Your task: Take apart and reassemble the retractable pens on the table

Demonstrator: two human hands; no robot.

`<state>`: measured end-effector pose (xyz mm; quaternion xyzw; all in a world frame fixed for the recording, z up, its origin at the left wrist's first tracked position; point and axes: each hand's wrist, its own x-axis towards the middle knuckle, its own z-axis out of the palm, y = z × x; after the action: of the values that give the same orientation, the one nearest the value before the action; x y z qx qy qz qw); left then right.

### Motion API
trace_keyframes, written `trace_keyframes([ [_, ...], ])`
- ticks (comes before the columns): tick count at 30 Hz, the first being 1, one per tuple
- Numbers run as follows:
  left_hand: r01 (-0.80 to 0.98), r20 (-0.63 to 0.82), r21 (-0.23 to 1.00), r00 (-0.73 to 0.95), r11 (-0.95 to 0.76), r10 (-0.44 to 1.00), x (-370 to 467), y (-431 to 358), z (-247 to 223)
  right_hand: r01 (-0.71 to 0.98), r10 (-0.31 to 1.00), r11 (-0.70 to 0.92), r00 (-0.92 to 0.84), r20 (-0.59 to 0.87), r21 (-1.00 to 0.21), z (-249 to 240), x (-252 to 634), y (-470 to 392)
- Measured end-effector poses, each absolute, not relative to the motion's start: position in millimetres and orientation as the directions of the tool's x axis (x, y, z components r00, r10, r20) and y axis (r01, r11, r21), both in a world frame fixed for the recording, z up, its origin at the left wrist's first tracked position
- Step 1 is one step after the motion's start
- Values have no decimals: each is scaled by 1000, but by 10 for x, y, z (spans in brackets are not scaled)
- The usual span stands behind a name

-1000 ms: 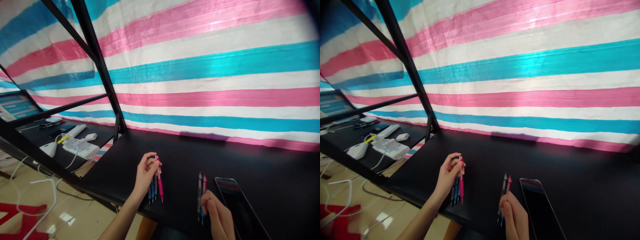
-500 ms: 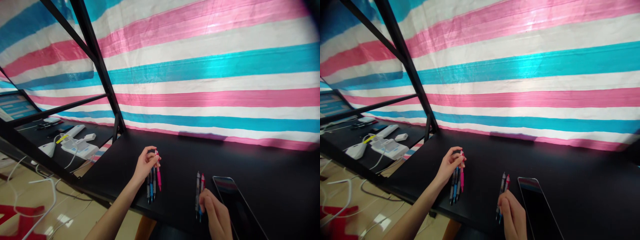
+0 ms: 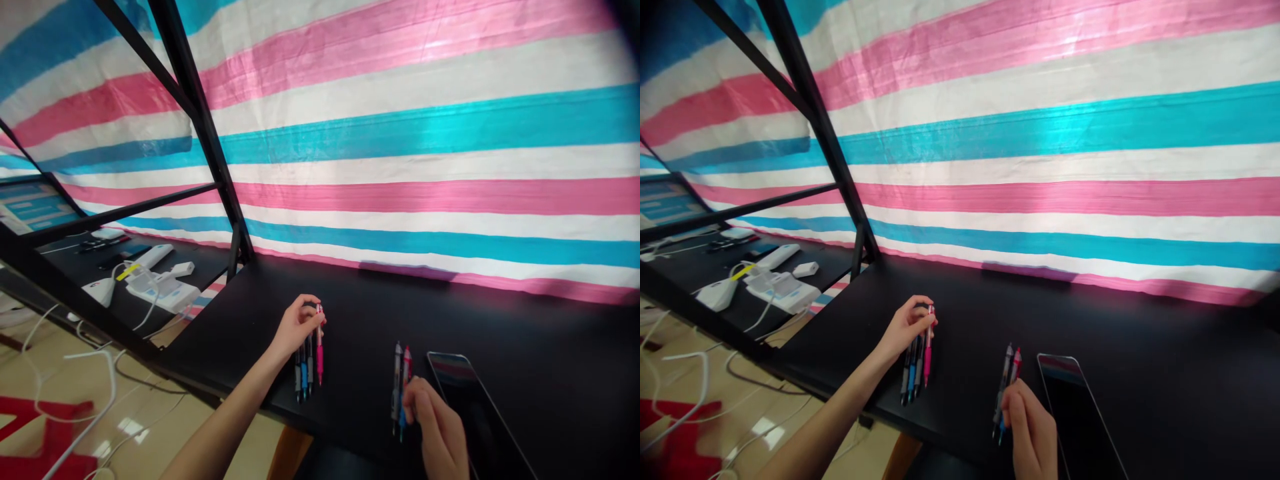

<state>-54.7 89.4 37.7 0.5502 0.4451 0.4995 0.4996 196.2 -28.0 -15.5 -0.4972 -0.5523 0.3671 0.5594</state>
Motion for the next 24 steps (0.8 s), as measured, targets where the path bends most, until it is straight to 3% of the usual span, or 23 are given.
trace_keyframes([
  [8, 282, 152, 942, 117, -180, 981, -617, 928, 291, 133, 971, 187, 127, 204, -973, -192, 1980, -289],
  [16, 646, 247, 726, 77, -237, 966, -654, 933, 270, 113, 966, 192, 154, 208, -975, -96, 1950, -295],
  [24, 785, 324, 554, 104, -278, 940, -523, 791, 373, 96, 938, 243, 230, 259, -965, -84, 1932, -290],
])
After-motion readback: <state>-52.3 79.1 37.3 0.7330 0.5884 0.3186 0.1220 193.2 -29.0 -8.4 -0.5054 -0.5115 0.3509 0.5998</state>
